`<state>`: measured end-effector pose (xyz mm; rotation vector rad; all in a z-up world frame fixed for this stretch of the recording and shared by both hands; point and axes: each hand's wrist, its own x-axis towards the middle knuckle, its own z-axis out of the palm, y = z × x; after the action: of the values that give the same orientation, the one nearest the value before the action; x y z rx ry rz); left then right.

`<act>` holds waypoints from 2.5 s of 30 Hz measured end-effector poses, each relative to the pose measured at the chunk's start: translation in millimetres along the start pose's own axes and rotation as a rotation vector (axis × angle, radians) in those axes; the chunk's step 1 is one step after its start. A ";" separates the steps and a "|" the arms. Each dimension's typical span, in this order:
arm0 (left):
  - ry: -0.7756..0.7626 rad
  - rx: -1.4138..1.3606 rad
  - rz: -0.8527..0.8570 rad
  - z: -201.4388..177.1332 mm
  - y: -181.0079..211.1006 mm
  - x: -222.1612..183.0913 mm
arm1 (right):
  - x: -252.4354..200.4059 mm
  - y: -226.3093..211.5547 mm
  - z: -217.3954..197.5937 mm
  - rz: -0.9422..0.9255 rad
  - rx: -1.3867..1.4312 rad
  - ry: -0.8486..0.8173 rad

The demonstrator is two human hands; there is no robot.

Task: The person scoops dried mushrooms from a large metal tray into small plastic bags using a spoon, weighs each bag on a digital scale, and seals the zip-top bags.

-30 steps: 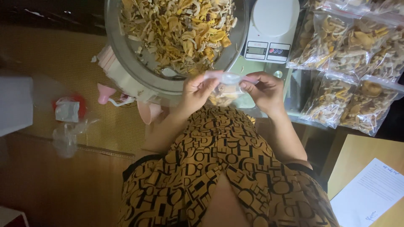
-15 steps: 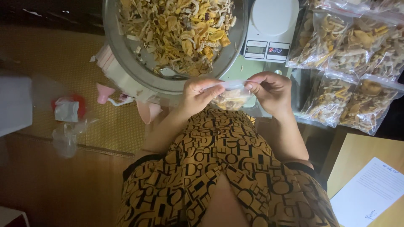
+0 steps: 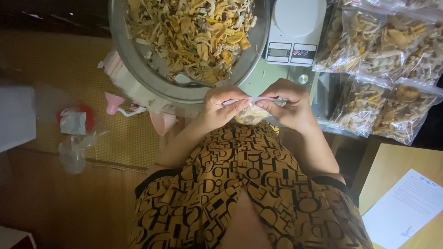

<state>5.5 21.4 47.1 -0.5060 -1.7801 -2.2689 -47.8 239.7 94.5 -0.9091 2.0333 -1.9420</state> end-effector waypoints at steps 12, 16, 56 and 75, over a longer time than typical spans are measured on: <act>-0.031 0.125 -0.044 -0.3 2.8 -2.5 | 0.7 -1.1 11.1 0.022 -0.032 0.012; -0.022 0.200 -0.056 -0.7 -6.9 -5.8 | 5.5 -7.6 11.1 0.028 -0.004 0.005; 0.279 0.219 -0.396 4.0 10.4 -3.6 | -19.1 49.2 14.8 0.137 0.255 0.192; 0.633 -0.516 -0.847 51.6 55.5 77.9 | -17.4 78.6 28.8 0.537 0.347 0.381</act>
<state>-38.3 61.1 138.2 1.0026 -1.1664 -2.9223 -42.1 221.4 11.1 0.0896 1.7633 -2.1397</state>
